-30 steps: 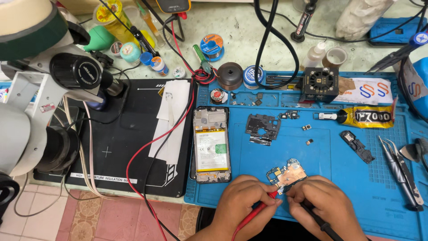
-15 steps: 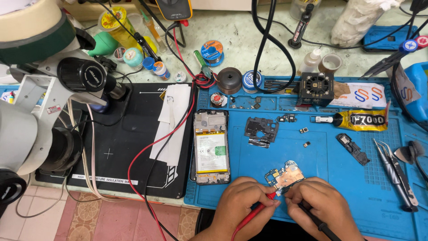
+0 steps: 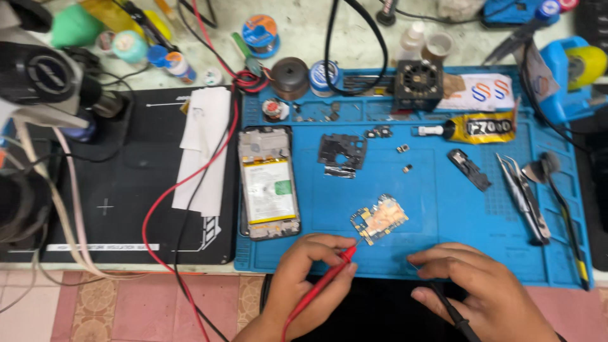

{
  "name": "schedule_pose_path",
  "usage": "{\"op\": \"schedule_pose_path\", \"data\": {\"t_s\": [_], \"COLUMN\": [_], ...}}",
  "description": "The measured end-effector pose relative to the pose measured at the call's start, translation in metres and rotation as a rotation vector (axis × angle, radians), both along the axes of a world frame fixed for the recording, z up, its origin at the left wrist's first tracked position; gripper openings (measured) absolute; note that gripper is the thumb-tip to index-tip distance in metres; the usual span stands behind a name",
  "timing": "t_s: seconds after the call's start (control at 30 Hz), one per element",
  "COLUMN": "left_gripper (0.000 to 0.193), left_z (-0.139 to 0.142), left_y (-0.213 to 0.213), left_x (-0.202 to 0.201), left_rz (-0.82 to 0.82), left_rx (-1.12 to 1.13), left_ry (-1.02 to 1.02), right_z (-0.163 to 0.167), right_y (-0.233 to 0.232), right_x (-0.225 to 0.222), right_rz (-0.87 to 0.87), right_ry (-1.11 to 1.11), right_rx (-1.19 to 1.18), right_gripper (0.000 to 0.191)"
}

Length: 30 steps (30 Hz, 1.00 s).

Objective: The person uses multimeter probes to test points on a small circuit board placed on a blue work mat. The person repeatedly touches different areas of the board with the probes while observing a multimeter display.

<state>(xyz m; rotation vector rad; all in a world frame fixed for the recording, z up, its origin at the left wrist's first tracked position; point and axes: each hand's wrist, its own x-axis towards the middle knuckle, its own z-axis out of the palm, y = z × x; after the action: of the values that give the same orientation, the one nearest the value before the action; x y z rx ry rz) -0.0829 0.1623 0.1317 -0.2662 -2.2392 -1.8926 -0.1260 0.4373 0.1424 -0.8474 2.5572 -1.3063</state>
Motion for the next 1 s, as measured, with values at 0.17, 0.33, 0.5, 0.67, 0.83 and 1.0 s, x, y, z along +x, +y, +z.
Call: {"op": "schedule_pose_path", "data": {"t_s": [0.17,0.33,0.5,0.67,0.83,1.0], "left_gripper": [0.023,0.023,0.026,0.021,0.020,0.025], "left_z": [0.001,0.001,-0.004,-0.007,-0.009,-0.015], "left_y": [0.010,0.015,0.010,0.009,0.007,0.007], "left_x": [0.002,0.004,0.005,0.000,0.001,-0.001], "left_rz": [0.075,0.090,0.087,0.123,0.125,0.099], "left_rx": [-0.001,0.078,0.038,0.016,0.082,0.173], "left_ry": [-0.149,-0.177,-0.122,-0.089,-0.177,-0.135], "right_z": [0.018,0.028,0.034,0.027,0.027,0.038], "right_y": [-0.015,-0.040,-0.056,-0.080,-0.080,-0.068], "right_x": [-0.010,-0.037,-0.045,-0.034,-0.033,-0.037], "right_rz": [-0.218,-0.039,-0.055,-0.232,-0.239,-0.243], "right_ry": [0.447,0.306,0.289,0.422,0.404,0.376], "right_rx": [0.190,0.175,0.326,0.428,0.454,0.287], "right_gripper": [0.023,0.046,0.057,0.085,0.067,0.037]}}
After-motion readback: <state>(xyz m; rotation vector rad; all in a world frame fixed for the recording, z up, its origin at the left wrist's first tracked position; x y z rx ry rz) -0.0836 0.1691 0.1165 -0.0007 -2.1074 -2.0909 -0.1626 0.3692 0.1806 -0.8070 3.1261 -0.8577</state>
